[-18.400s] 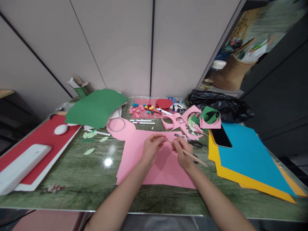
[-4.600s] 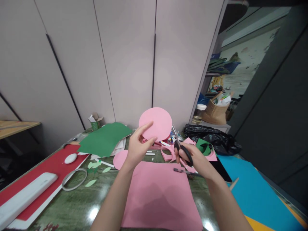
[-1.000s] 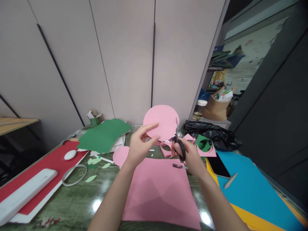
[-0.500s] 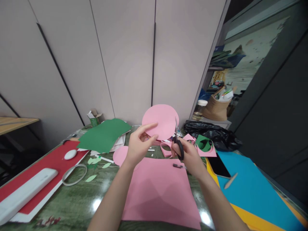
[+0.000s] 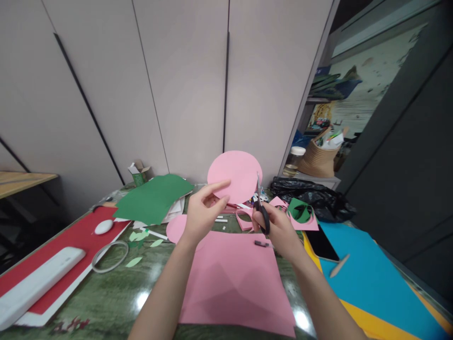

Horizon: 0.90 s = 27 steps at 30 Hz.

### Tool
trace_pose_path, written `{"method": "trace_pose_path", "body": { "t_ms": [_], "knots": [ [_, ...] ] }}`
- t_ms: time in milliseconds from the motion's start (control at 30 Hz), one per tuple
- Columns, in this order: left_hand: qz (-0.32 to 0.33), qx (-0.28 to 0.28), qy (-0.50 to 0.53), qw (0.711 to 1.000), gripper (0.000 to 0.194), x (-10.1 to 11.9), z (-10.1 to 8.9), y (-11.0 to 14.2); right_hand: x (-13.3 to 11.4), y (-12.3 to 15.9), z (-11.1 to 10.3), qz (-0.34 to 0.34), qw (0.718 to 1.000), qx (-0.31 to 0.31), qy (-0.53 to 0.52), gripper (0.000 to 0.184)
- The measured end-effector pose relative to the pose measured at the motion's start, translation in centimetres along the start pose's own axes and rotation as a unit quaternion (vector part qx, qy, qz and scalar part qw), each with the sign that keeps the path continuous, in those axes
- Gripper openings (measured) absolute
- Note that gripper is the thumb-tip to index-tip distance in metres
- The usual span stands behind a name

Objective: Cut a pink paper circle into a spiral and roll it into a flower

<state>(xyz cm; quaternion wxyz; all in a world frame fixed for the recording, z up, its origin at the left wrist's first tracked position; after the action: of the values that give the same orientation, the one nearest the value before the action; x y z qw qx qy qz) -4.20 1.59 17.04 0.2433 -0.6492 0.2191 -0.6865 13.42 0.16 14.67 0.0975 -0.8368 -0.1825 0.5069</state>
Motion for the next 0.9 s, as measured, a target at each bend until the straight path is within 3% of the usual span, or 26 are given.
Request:
{"method": "trace_pose_path", "body": {
  "t_ms": [333, 600, 900],
  "knots": [
    [-0.001, 0.024, 0.022, 0.999, 0.041, -0.3, 0.41, -0.01, 0.38, -0.04, 0.08, 0.019, 1.0, -0.005, -0.011, 0.03],
    [-0.009, -0.029, 0.024, 0.999, 0.041, -0.24, 0.15, -0.06, 0.26, 0.04, -0.09, 0.012, 1.0, -0.002, -0.025, 0.033],
    [-0.012, -0.036, 0.026, 0.999, 0.041, -0.1, 0.07, -0.05, 0.48, 0.11, -0.14, 0.02, 1.0, -0.004, -0.019, 0.033]
  ]
}}
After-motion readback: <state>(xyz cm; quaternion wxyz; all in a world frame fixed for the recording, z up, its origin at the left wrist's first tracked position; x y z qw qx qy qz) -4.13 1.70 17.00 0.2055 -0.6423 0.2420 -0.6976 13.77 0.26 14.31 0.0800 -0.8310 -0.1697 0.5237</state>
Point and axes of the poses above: each hand's wrist, its own y-axis away from the middle knuckle, its own z-axis out of the palm, x = y × z, the point moved 3 cm from there along -y, towards the middle knuckle, and after that the axes turned 9 degrees about y, right-handed, at the moved point
